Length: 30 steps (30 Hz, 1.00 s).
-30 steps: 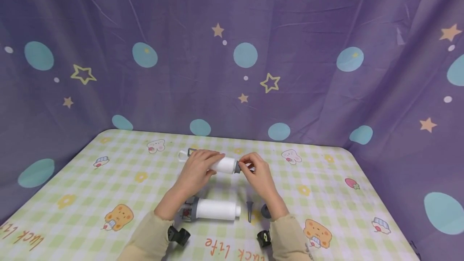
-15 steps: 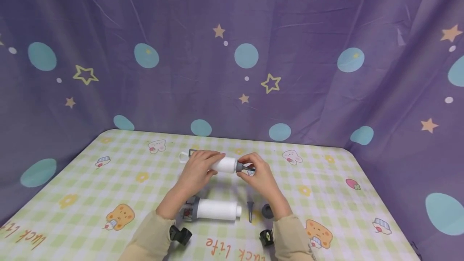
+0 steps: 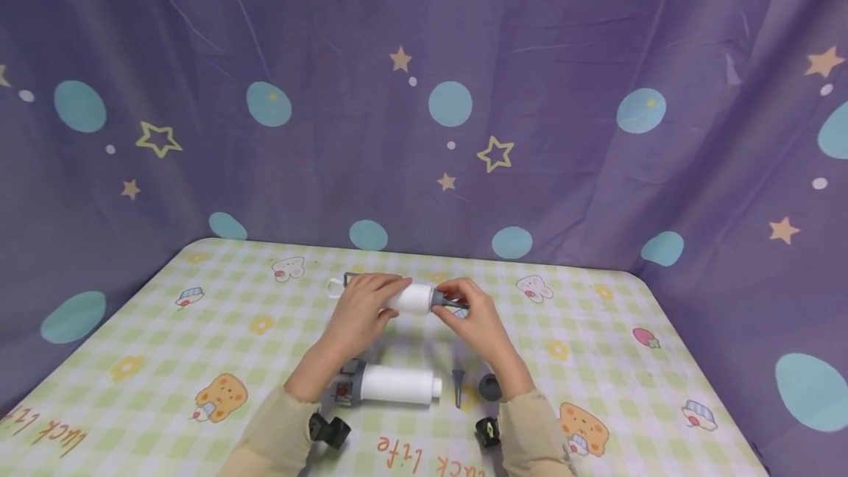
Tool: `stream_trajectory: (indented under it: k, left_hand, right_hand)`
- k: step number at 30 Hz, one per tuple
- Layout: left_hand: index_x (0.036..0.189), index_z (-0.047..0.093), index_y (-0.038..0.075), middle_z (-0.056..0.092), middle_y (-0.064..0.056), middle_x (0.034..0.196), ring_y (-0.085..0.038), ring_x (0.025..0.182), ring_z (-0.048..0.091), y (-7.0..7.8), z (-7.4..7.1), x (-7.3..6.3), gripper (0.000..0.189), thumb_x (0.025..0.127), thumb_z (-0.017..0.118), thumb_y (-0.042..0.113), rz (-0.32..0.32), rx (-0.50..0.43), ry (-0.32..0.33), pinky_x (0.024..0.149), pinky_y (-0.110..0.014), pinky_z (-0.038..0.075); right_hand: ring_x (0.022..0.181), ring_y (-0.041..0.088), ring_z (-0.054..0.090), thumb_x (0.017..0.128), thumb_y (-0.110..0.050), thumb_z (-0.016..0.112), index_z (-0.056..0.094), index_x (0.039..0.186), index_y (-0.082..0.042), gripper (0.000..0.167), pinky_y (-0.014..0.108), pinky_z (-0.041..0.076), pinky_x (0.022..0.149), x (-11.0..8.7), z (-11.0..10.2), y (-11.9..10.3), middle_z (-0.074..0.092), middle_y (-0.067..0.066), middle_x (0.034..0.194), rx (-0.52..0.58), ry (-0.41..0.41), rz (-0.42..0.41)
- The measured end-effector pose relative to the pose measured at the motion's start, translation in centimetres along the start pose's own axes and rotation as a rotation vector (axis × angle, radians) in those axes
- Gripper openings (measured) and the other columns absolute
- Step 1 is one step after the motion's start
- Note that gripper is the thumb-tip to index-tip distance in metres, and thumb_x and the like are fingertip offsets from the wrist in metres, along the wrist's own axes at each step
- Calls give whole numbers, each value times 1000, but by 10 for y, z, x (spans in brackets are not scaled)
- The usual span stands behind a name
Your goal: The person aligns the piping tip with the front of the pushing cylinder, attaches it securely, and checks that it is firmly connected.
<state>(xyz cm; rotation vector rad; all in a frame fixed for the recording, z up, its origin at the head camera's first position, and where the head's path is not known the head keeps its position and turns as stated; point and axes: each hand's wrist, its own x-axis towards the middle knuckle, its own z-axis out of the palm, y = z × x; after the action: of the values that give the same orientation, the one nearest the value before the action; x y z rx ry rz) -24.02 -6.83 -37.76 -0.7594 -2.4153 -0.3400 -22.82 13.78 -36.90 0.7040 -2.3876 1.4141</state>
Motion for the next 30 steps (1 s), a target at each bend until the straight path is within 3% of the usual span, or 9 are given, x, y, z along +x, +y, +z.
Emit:
stream_trajectory:
  k: [5, 10, 15, 19, 25, 30]
  left_hand:
    - [121, 59, 16, 62, -1, 114, -20, 106, 55, -1, -2, -2, 57, 68, 78, 11, 12, 8, 10, 95, -37, 39]
    - [120, 60, 16, 62, -1, 113, -20, 106, 55, 1, -3, -1, 57, 67, 78, 10, 25, 1, 30, 95, -38, 39]
    - [119, 61, 16, 62, -1, 112, -20, 105, 55, 4, -7, 0, 56, 66, 79, 9, 42, -13, 51, 95, -39, 39]
    - [118, 61, 16, 62, -1, 112, -20, 104, 55, 6, -9, 0, 56, 66, 79, 8, 53, -23, 63, 94, -38, 40]
    - [116, 62, 16, 63, 0, 111, -19, 104, 56, 8, -12, 0, 55, 65, 79, 7, 64, -16, 68, 93, -38, 40]
    - [117, 62, 16, 63, -1, 111, -19, 104, 56, 7, -12, 0, 55, 65, 79, 8, 53, -12, 59, 93, -38, 40]
  right_hand:
    - [87, 26, 61, 84, -10, 64, 59, 106, -1, 24, 44, 48, 84, 1, 0, -2, 64, 12, 95, -4, -16, 31]
    - [86, 23, 62, 88, -13, 59, 60, 104, -2, 20, 34, 50, 79, 1, 0, -4, 66, 10, 93, -4, -20, 65]
    - [71, 16, 61, 92, -14, 53, 59, 101, -3, 15, 26, 50, 61, 3, -1, 1, 65, 9, 81, 15, -24, 65]
    - [59, 15, 60, 95, -19, 49, 58, 97, -8, 15, 29, 49, 50, 4, 2, 20, 64, 7, 70, 26, -19, 82]
    - [53, 18, 60, 95, -31, 47, 58, 91, -13, 21, 32, 48, 49, 6, 7, 35, 64, 1, 61, 22, 24, 105]
    - [63, 17, 62, 95, -32, 45, 59, 91, -13, 24, 34, 51, 55, 6, 8, 34, 66, 2, 69, 18, 49, 147]
